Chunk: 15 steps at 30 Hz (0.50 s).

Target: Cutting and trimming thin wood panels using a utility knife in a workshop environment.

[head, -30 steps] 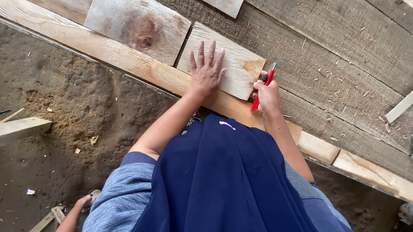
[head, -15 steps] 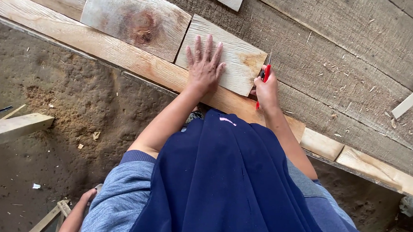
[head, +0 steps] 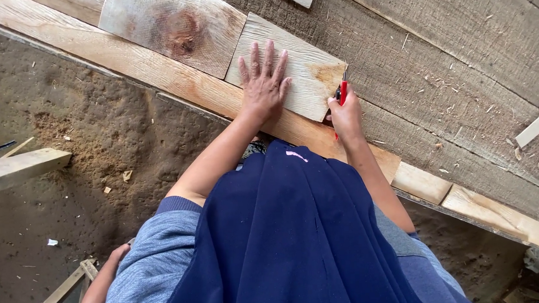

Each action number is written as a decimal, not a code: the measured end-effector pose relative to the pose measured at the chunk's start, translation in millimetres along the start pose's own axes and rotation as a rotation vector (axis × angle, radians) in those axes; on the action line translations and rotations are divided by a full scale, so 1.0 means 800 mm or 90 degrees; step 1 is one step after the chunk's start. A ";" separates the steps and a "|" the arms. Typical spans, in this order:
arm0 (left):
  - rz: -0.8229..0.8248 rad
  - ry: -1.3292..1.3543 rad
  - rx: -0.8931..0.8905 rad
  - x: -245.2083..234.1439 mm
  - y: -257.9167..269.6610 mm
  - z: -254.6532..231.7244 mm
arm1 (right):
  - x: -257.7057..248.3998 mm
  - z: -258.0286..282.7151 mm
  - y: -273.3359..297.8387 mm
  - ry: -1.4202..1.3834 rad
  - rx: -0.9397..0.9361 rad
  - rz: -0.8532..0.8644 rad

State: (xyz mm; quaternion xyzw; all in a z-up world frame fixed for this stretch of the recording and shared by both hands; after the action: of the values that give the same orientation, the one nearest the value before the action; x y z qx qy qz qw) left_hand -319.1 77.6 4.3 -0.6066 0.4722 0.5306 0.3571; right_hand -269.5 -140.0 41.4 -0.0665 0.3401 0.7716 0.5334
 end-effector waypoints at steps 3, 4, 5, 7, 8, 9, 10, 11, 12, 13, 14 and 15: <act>0.015 -0.001 -0.006 0.009 -0.002 0.002 | -0.002 0.012 0.007 0.010 -0.009 0.003; 0.015 -0.001 -0.005 0.011 -0.003 0.002 | 0.000 -0.005 0.004 0.010 -0.008 0.001; -0.004 -0.023 -0.004 0.010 -0.004 0.002 | -0.010 0.003 0.003 0.116 -0.164 -0.082; -0.021 -0.045 -0.003 0.015 -0.007 0.004 | -0.013 0.018 0.018 0.222 -0.320 -0.163; -0.031 -0.060 -0.005 0.019 -0.008 0.006 | -0.003 0.027 0.027 0.253 -0.352 -0.119; -0.042 -0.076 -0.007 0.023 -0.009 0.008 | 0.007 0.036 0.037 0.283 -0.383 -0.074; -0.040 -0.075 -0.004 -0.003 -0.005 0.004 | 0.014 0.031 0.047 0.283 -0.380 -0.075; 0.079 -0.032 -0.033 -0.012 -0.001 0.006 | 0.031 0.031 0.059 0.311 -0.427 -0.022; 0.194 0.011 -0.062 -0.022 0.003 0.006 | 0.047 0.032 0.070 0.339 -0.476 0.031; 0.194 0.011 -0.059 -0.009 0.008 0.007 | 0.051 0.033 0.075 0.339 -0.475 0.028; -0.007 0.037 -0.038 -0.028 0.011 0.008 | 0.063 0.029 0.080 0.341 -0.444 0.076; -0.207 0.065 -0.012 -0.047 0.025 0.009 | 0.075 0.024 0.086 0.343 -0.413 0.124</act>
State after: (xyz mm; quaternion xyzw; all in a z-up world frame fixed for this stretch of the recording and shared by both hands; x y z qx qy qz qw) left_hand -339.9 85.7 41.6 -0.7041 0.3806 0.4389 0.4083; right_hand -349.6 -95.7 59.7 -0.3974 0.2121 0.8402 0.3019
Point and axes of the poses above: each hand's wrist, its own y-axis away from the middle knuckle, its own x-axis out of the palm, z = x × y, the point moved 8 cm from there along -y, towards the middle knuckle, and after that the axes turned 7 degrees about -x, right-handed, at the moved point
